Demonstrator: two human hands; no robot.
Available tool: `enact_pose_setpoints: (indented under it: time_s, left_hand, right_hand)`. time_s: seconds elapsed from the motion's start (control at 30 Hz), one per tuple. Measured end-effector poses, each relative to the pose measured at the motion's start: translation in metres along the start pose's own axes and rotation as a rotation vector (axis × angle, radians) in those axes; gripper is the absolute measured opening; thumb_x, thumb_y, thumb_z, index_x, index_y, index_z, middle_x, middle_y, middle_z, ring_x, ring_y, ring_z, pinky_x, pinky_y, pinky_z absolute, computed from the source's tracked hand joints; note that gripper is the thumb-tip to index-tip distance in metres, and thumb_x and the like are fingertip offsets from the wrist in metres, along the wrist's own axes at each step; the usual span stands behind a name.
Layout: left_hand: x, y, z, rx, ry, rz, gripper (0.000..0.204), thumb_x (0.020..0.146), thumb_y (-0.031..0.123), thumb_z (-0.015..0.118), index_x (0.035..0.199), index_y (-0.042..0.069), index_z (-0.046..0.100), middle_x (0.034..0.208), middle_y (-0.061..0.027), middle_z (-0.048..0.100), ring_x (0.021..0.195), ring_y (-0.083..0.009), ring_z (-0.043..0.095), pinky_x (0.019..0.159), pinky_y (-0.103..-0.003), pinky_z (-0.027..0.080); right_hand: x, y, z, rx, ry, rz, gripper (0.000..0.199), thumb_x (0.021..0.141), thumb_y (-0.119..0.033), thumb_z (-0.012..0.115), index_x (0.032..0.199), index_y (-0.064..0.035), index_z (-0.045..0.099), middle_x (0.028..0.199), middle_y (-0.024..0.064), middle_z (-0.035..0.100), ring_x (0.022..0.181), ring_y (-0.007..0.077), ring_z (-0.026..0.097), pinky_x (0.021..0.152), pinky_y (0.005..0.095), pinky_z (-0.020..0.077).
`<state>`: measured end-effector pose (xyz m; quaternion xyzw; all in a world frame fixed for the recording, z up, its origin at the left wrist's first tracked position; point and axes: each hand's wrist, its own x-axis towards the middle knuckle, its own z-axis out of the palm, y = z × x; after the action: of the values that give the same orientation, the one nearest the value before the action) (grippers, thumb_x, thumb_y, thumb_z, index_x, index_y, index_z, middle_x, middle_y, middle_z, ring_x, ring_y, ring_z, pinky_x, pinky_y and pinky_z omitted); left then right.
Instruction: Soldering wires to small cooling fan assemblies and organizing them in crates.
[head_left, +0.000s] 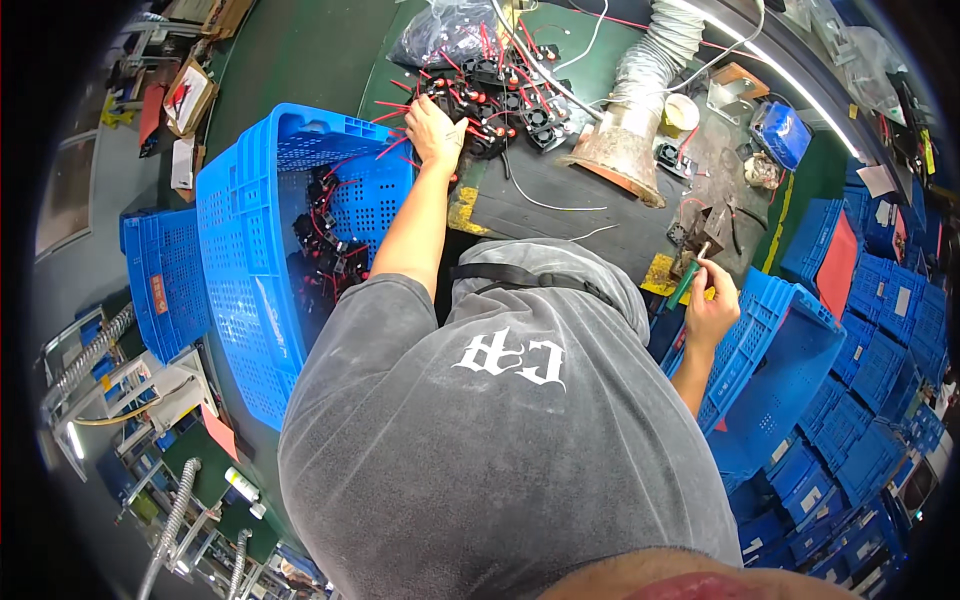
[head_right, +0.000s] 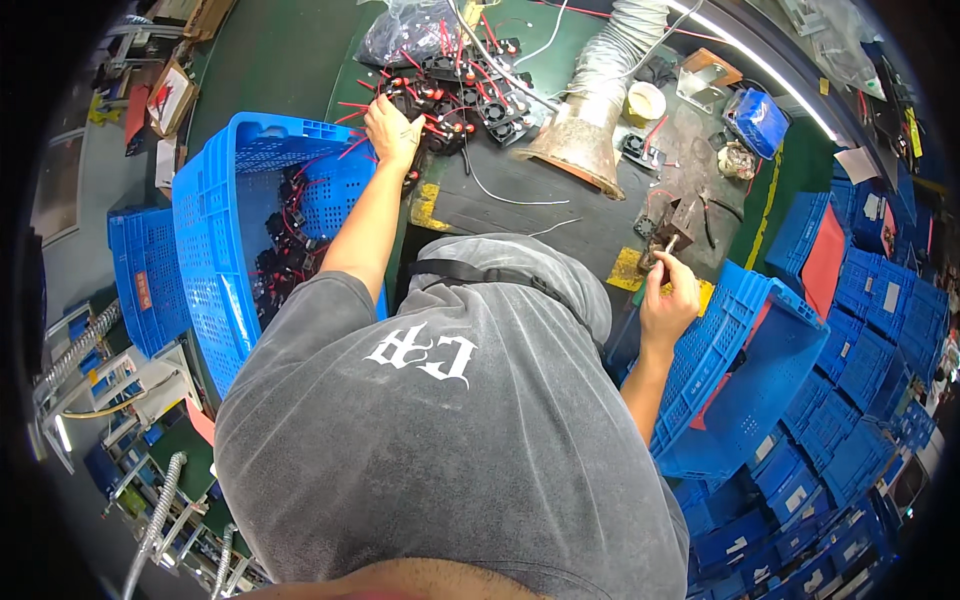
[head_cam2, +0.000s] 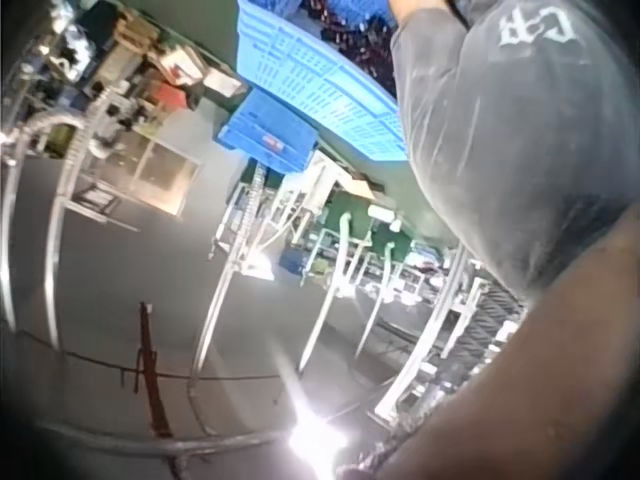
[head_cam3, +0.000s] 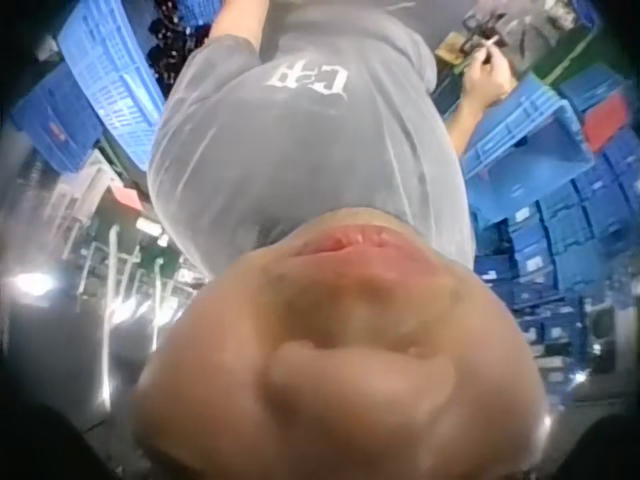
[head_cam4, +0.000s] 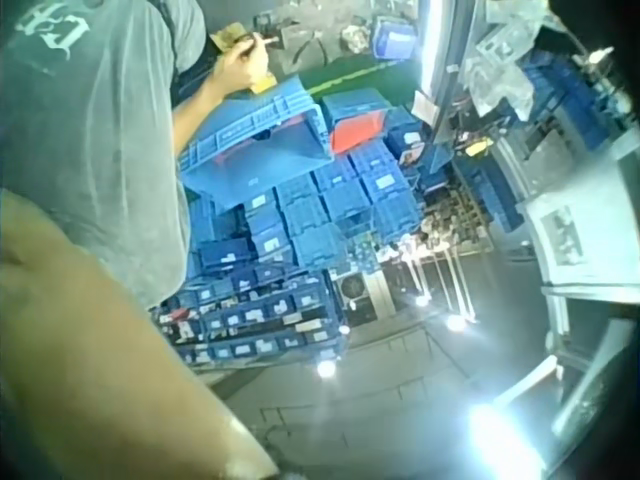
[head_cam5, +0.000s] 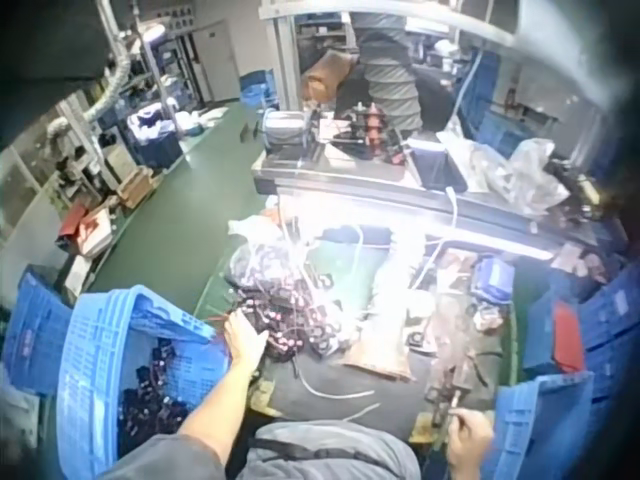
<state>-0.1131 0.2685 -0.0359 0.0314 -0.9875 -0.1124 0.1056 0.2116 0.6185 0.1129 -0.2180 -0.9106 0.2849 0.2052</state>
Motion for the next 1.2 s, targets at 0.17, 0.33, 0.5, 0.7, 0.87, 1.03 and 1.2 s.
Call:
enact_pose_setpoints:
  time_s: [0.17,0.33,0.5,0.7,0.87,1.03,1.2]
  left_hand:
    - [-0.006,-0.016,-0.002,-0.19,0.054,0.046,0.086,0.067,0.022,0.089,0.135,-0.003,0.042,0.133,-0.0222,0.05,0.122,-0.0412,0.048,0.105,-0.047,0.043]
    - [-0.006,-0.022,-0.015,-0.271,0.068,0.027,0.084,0.066,0.016,0.089,0.135,-0.001,0.043,0.131,-0.0231,0.052,0.123,-0.041,0.047,0.107,-0.047,0.04]
    - [-0.002,-0.02,-0.052,-0.429,0.22,0.116,0.073,0.067,0.014,0.083,0.132,-0.001,0.05,0.121,-0.0226,0.058,0.114,-0.0403,0.055,0.101,-0.047,0.042]
    - [-0.004,-0.021,-0.098,-0.623,0.28,0.012,0.07,0.069,0.011,0.082,0.131,-0.003,0.053,0.11,-0.0143,0.065,0.096,-0.0245,0.064,0.09,-0.034,0.05]
    - [-0.003,0.028,-0.167,-0.984,0.171,0.083,0.064,0.077,0.002,0.08,0.134,-0.002,0.051,0.111,-0.0092,0.066,0.095,-0.0168,0.063,0.085,-0.03,0.052]
    - [-0.061,0.117,-0.212,-1.117,0.069,0.338,0.07,0.077,0.004,0.081,0.137,-0.005,0.048,0.124,-0.0168,0.06,0.111,-0.0261,0.062,0.097,-0.038,0.052]
    - [-0.136,0.215,-0.226,-1.564,-0.315,0.511,0.066,0.085,0.011,0.076,0.137,-0.012,0.044,0.129,-0.0244,0.055,0.115,-0.0342,0.06,0.097,-0.043,0.053]
  right_hand:
    - [0.003,-0.004,0.002,0.002,0.007,-0.039,0.012,0.087,-0.004,0.064,0.097,-0.0037,0.072,0.089,0.0125,0.07,0.082,0.0274,0.067,0.076,0.0359,0.051]
    - [0.006,-0.008,0.006,-0.017,0.017,-0.086,0.011,0.086,-0.004,0.065,0.095,-0.0041,0.072,0.082,0.0108,0.068,0.075,0.0258,0.065,0.072,0.0356,0.0495]
    - [0.006,-0.01,0.003,-0.036,-0.067,-0.01,0.013,0.089,-0.005,0.065,0.099,-0.0051,0.073,0.091,0.0108,0.071,0.083,0.0238,0.068,0.077,0.0338,0.052]
    - [0.006,-0.012,0.011,-0.003,-0.06,-0.069,0.012,0.088,-0.005,0.066,0.098,-0.0044,0.072,0.086,0.0101,0.069,0.075,0.023,0.064,0.072,0.0335,0.0504]
    - [-0.006,-0.006,0.004,-0.009,-0.029,0.025,0.01,0.088,-0.005,0.065,0.096,-0.0036,0.071,0.086,0.0103,0.068,0.074,0.0238,0.063,0.071,0.0341,0.0496]
    - [-0.014,0.004,-0.014,-0.016,0.074,0.003,0.007,0.083,-0.007,0.067,0.089,-0.0058,0.07,0.08,0.0097,0.067,0.075,0.0283,0.063,0.071,0.0377,0.0482]
    - [-0.054,0.059,-0.058,-0.129,0.334,0.179,0.01,0.081,-0.001,0.066,0.09,-0.004,0.069,0.086,0.0123,0.067,0.084,0.0313,0.063,0.077,0.0399,0.0495]
